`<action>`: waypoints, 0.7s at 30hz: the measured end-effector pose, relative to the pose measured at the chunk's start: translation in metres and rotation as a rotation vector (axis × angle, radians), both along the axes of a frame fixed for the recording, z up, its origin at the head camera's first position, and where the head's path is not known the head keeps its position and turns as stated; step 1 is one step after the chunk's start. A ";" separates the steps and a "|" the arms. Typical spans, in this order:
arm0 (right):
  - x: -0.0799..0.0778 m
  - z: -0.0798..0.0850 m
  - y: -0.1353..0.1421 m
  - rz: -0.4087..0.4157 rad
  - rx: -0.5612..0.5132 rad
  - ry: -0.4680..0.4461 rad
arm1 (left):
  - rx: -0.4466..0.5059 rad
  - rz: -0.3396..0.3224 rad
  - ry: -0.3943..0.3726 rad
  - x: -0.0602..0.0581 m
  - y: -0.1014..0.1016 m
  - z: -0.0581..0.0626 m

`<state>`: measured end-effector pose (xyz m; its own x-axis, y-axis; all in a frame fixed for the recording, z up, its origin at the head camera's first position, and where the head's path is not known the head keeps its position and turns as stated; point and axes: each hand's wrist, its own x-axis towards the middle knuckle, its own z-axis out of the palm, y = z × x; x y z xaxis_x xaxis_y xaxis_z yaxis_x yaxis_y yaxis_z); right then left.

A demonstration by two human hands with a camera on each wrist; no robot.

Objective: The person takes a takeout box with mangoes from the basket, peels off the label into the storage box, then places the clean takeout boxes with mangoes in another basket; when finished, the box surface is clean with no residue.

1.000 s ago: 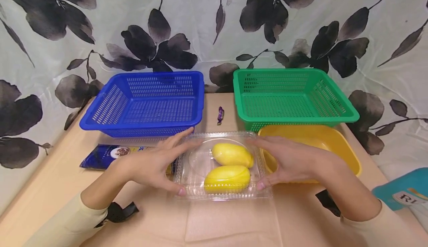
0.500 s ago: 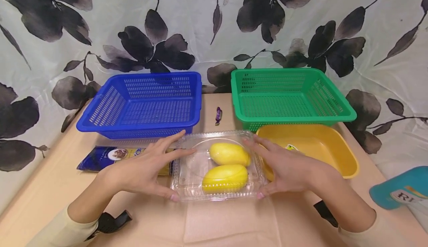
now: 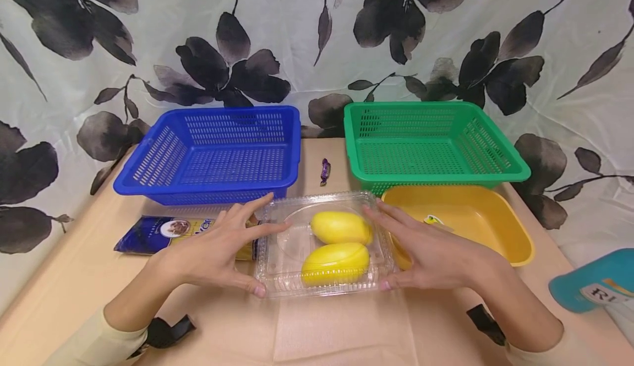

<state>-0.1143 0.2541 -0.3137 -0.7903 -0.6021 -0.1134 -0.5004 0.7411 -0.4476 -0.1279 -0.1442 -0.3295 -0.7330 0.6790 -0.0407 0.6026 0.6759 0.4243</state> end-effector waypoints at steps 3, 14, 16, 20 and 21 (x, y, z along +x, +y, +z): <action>0.000 -0.002 0.001 -0.005 0.000 0.000 | 0.037 -0.001 -0.013 0.000 0.000 -0.003; 0.016 0.004 0.003 -0.049 -0.077 -0.015 | 0.254 -0.009 0.031 0.013 -0.005 -0.009; 0.019 0.006 0.002 -0.047 -0.102 0.010 | 0.312 -0.015 0.058 0.014 -0.005 -0.007; 0.025 0.013 0.005 -0.036 -0.131 0.089 | 0.386 -0.033 0.089 0.016 -0.001 -0.003; 0.026 0.015 0.006 -0.037 -0.129 0.112 | 0.394 -0.035 0.089 0.016 0.000 -0.002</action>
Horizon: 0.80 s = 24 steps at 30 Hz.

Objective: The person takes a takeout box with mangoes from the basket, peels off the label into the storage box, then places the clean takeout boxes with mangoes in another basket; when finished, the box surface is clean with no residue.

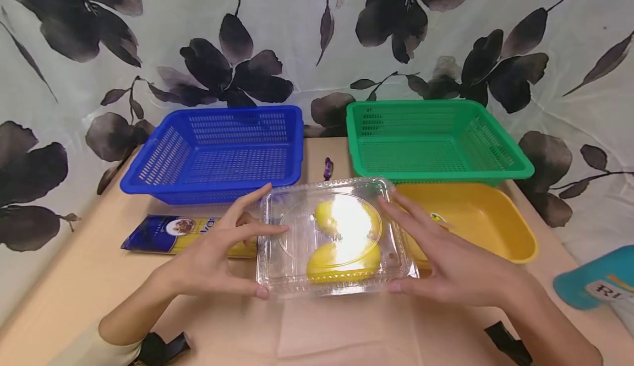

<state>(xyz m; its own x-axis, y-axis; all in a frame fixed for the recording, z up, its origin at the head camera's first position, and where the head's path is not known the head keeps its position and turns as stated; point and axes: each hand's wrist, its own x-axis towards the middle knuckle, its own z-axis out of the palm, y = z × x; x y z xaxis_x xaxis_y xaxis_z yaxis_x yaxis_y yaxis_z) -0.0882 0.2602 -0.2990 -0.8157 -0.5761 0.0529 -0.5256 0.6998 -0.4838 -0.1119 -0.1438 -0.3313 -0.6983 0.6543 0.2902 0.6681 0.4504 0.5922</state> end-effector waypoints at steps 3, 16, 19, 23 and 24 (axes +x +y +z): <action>0.001 0.007 0.003 0.004 0.007 0.060 | 0.027 0.000 -0.003 -0.001 0.006 0.002; -0.010 0.028 0.013 0.063 -0.125 0.218 | 0.129 -0.059 0.064 -0.024 0.021 0.023; -0.017 0.031 0.021 0.081 -0.153 0.296 | 0.173 -0.108 0.090 -0.041 0.029 0.030; -0.025 0.037 0.029 0.081 -0.172 0.369 | 0.217 -0.148 0.115 -0.060 0.040 0.041; -0.027 0.039 0.031 0.073 -0.171 0.371 | 0.224 -0.147 0.102 -0.063 0.043 0.044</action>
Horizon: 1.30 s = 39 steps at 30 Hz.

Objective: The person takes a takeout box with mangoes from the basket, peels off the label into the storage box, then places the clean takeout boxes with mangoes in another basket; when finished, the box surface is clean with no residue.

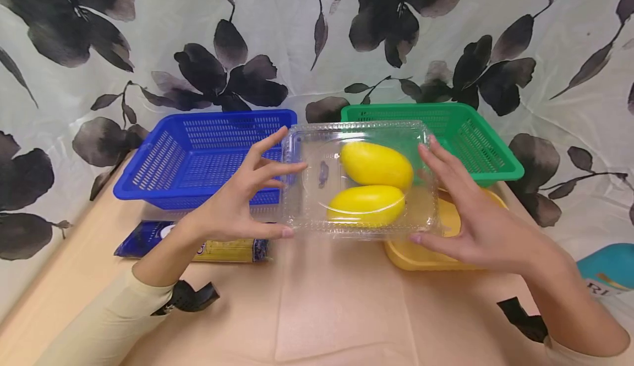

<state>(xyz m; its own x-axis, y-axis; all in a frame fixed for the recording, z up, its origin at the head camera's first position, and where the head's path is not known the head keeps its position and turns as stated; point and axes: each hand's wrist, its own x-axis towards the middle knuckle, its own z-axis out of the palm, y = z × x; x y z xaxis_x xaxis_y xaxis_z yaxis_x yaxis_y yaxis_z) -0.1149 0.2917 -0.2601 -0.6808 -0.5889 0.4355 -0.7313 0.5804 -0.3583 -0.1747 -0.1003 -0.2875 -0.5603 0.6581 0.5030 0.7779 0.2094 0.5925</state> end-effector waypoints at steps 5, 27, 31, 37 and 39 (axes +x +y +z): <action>-0.010 0.010 0.008 -0.078 -0.058 -0.026 | 0.022 0.005 -0.104 -0.015 0.017 0.004; -0.060 -0.002 0.045 -0.237 -0.277 -0.163 | 0.171 0.023 -0.159 -0.078 0.082 -0.003; -0.071 -0.004 0.053 -0.286 -0.282 -0.213 | 0.124 0.057 -0.176 -0.087 0.090 0.000; -0.085 -0.009 0.064 -0.334 -0.266 -0.284 | 0.030 0.121 -0.190 -0.100 0.103 0.000; -0.090 -0.012 0.069 -0.348 -0.252 -0.310 | 0.005 0.140 -0.207 -0.104 0.107 -0.003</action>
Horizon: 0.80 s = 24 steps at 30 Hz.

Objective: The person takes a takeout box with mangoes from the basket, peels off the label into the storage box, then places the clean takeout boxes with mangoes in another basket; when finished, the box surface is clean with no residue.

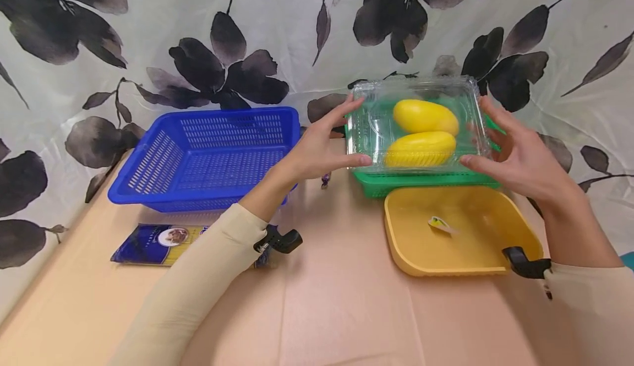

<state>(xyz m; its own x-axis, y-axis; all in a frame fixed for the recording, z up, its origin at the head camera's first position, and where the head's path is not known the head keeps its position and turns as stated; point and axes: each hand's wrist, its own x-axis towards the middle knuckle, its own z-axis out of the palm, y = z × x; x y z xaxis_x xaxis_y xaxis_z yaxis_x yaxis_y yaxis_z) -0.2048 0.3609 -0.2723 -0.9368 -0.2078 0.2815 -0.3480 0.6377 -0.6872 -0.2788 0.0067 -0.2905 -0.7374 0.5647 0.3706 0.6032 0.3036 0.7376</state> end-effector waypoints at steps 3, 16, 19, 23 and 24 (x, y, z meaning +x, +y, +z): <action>-0.010 -0.001 0.005 -0.005 0.017 -0.041 | -0.029 0.019 -0.044 -0.008 0.005 -0.004; -0.037 -0.022 0.026 0.015 0.116 -0.181 | -0.243 -0.002 -0.097 -0.032 0.020 -0.019; -0.042 -0.024 0.028 0.010 0.154 -0.236 | -0.289 -0.015 -0.128 -0.035 0.020 -0.021; -0.049 -0.028 0.032 -0.004 0.195 -0.308 | -0.403 -0.012 -0.168 -0.036 0.025 -0.019; -0.050 -0.029 0.033 -0.005 0.203 -0.325 | -0.438 -0.011 -0.171 -0.036 0.027 -0.018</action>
<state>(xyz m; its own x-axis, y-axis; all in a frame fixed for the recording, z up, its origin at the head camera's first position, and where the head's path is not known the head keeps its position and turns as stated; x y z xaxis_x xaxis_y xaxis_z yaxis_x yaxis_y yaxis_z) -0.2550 0.3938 -0.3011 -0.9716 -0.2238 -0.0772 -0.1288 0.7734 -0.6207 -0.3145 0.0339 -0.3082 -0.7604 0.6488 -0.0304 0.4891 0.6027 0.6305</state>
